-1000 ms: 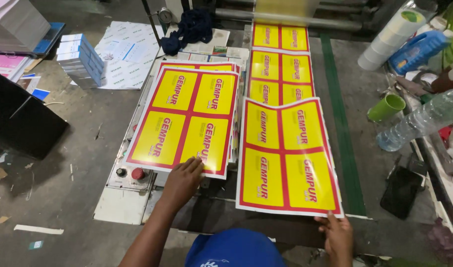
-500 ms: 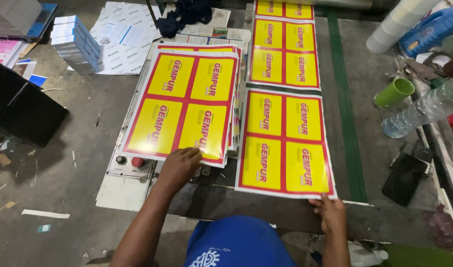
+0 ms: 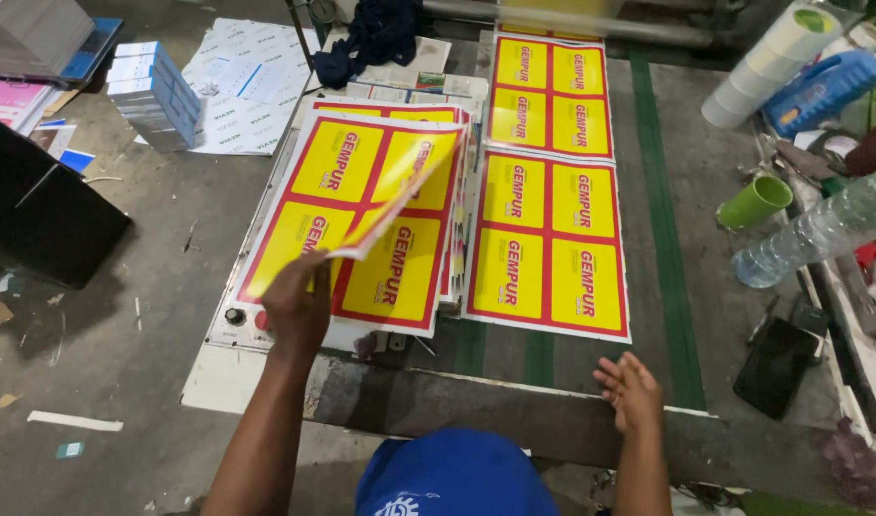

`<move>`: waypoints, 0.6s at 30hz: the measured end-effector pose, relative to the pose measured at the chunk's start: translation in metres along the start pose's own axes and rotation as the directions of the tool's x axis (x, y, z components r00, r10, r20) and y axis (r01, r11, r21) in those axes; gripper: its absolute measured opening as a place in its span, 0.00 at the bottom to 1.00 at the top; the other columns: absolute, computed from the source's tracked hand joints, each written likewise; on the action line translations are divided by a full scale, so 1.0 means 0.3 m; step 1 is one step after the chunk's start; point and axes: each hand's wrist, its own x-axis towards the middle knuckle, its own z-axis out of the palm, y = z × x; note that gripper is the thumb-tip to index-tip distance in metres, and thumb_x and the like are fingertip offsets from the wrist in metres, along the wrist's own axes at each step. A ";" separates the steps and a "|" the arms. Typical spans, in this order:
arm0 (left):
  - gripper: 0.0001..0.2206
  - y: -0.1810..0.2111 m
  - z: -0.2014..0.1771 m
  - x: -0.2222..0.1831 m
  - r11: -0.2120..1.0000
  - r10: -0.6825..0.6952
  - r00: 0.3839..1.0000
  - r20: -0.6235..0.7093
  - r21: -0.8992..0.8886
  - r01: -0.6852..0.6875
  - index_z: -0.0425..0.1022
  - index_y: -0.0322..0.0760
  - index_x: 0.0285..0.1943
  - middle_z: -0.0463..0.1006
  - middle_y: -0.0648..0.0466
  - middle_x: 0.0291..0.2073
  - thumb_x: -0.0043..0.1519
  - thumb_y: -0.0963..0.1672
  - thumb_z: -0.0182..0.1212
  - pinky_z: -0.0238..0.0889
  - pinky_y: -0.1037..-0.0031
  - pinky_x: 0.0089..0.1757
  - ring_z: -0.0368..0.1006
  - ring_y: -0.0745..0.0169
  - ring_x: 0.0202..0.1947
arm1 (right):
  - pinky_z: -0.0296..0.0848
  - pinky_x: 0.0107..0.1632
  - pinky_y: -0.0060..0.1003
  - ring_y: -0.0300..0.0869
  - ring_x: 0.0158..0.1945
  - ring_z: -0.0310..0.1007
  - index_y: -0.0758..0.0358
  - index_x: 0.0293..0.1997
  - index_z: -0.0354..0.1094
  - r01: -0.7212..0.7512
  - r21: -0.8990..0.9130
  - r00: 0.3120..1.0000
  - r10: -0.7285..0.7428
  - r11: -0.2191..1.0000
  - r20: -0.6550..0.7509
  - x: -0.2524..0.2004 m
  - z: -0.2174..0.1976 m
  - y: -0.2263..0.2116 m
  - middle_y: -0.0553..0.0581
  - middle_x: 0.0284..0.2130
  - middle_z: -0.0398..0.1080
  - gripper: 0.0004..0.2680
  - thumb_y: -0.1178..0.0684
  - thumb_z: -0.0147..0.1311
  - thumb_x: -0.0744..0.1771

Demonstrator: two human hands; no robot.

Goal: The person repeatedly picks up yellow and red printed sheets from a pile on the left and places them onto a growing stack on the right. The sheets are handled one at a time and aligned by hand throughout the clip.

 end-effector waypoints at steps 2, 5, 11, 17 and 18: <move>0.06 0.049 0.003 0.008 0.999 0.044 0.998 -0.033 0.003 -0.044 0.77 0.34 0.49 0.82 0.46 0.44 0.65 0.38 0.66 0.76 0.63 0.44 0.82 0.47 0.44 | 0.70 0.31 0.35 0.44 0.38 0.79 0.60 0.69 0.58 0.015 -0.015 1.000 -0.014 1.000 0.017 -0.024 0.041 0.039 0.64 0.47 0.77 0.19 0.51 0.52 0.69; 0.07 0.128 0.075 -0.042 0.981 0.185 0.983 0.008 -0.058 -0.184 0.77 0.32 0.49 0.82 0.44 0.44 0.63 0.37 0.64 0.75 0.60 0.44 0.81 0.45 0.44 | 0.69 0.30 0.33 0.42 0.37 0.78 0.61 0.68 0.61 0.067 -0.059 0.994 -0.061 0.996 0.092 -0.106 0.170 0.051 0.62 0.47 0.78 0.18 0.52 0.52 0.69; 0.14 0.329 0.248 -0.209 0.955 0.281 0.918 0.279 -0.180 -0.237 0.78 0.32 0.51 0.79 0.44 0.48 0.57 0.41 0.63 0.68 0.56 0.51 0.76 0.44 0.50 | 0.69 0.31 0.29 0.36 0.36 0.78 0.59 0.62 0.68 0.154 -0.102 0.856 -0.081 0.983 0.510 -0.316 0.518 -0.033 0.54 0.43 0.78 0.16 0.49 0.56 0.67; 0.13 0.421 0.240 -0.249 0.941 0.331 0.839 0.431 -0.214 -0.262 0.76 0.34 0.51 0.79 0.47 0.50 0.60 0.45 0.64 0.59 0.51 0.58 0.74 0.48 0.57 | 0.71 0.31 0.32 0.36 0.31 0.73 0.64 0.53 0.71 0.013 0.054 0.779 -0.044 0.998 0.626 -0.356 0.573 -0.040 0.52 0.34 0.75 0.11 0.49 0.55 0.69; 0.14 0.428 0.223 -0.244 0.936 0.348 0.821 0.453 -0.222 -0.274 0.76 0.34 0.51 0.78 0.46 0.51 0.60 0.45 0.64 0.58 0.50 0.58 0.73 0.47 0.57 | 0.69 0.29 0.33 0.37 0.29 0.73 0.64 0.50 0.71 -0.015 0.081 0.806 -0.036 0.997 0.591 -0.352 0.566 -0.042 0.53 0.33 0.76 0.10 0.50 0.54 0.68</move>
